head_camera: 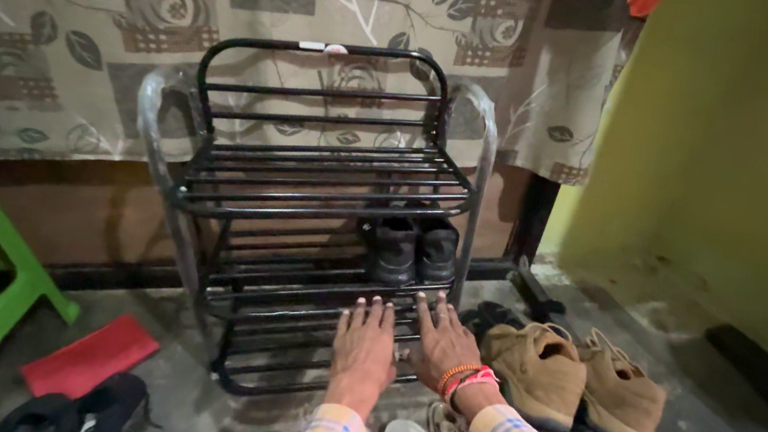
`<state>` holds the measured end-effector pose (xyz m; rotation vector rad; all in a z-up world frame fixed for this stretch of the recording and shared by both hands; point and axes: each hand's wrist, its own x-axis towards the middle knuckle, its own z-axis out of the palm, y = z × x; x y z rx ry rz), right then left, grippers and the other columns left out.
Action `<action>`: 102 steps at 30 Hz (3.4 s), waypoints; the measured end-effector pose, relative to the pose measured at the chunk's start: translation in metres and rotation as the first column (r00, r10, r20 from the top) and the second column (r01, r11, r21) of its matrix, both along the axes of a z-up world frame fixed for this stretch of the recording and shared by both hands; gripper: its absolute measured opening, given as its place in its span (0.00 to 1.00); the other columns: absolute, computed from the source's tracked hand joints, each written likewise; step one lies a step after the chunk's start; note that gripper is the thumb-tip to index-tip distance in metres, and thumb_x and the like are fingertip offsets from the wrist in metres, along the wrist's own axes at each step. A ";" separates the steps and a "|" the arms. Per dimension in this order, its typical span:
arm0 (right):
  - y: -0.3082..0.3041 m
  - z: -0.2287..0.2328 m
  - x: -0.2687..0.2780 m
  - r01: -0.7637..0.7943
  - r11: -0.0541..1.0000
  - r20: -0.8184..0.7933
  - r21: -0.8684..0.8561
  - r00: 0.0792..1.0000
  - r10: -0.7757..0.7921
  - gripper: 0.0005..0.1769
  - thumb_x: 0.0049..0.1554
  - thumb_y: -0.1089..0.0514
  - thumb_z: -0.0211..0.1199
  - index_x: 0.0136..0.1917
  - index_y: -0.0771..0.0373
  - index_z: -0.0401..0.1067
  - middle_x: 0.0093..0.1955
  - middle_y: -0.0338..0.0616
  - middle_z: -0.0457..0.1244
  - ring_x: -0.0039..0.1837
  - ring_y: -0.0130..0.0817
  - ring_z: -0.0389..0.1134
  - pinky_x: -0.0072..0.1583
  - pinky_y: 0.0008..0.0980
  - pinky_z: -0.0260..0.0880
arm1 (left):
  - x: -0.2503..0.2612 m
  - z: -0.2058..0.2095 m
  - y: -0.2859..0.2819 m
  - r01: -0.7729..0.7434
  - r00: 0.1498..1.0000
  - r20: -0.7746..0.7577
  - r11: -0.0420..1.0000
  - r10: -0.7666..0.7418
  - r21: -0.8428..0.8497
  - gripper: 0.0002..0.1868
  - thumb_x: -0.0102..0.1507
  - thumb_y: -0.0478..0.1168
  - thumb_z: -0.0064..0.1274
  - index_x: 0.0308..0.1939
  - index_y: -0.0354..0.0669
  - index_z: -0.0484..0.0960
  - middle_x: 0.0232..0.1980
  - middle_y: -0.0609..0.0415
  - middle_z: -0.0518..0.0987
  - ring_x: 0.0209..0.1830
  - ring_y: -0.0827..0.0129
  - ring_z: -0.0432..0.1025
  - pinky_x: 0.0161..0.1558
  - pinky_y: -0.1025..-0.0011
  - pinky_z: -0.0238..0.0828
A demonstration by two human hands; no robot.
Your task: The person sits on the floor and cleans several pairs of shoes using a cloth and a green brush. They wipe and scrub the shoes, then place some of them onto a metal shoe rack.
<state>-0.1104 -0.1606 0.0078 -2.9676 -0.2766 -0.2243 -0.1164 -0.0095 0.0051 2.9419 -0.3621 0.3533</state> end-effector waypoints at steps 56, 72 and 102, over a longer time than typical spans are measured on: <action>0.020 -0.014 0.082 0.136 0.990 -0.061 0.022 0.989 -0.135 0.64 0.45 0.53 0.73 0.82 0.24 0.36 0.85 0.67 0.25 0.78 0.62 0.48 0.69 0.47 0.66 | 0.016 0.012 -0.001 -0.100 0.979 -0.186 0.994 0.088 -0.055 0.55 0.47 0.39 0.75 0.75 0.64 0.62 0.75 0.52 0.59 0.76 0.47 0.51 0.76 0.37 0.32; -0.019 -0.084 0.014 -0.188 0.980 -0.010 0.065 0.982 0.189 0.61 0.44 0.60 0.67 0.80 0.69 0.33 0.81 0.69 0.32 0.83 0.64 0.35 0.80 0.44 0.38 | 0.026 0.003 0.007 -0.105 0.957 -0.276 0.993 0.085 -0.058 0.57 0.56 0.46 0.67 0.80 0.44 0.46 0.81 0.51 0.51 0.83 0.58 0.43 0.80 0.51 0.34; 0.076 -0.079 -0.232 -0.334 0.896 -0.022 0.293 0.934 0.355 0.32 0.49 0.53 0.66 0.67 0.55 0.67 0.71 0.49 0.60 0.74 0.51 0.57 0.71 0.49 0.55 | -0.214 -0.154 0.197 -0.220 0.971 -0.186 0.878 0.153 -0.425 0.26 0.61 0.41 0.56 0.63 0.42 0.75 0.64 0.43 0.75 0.66 0.50 0.68 0.66 0.59 0.63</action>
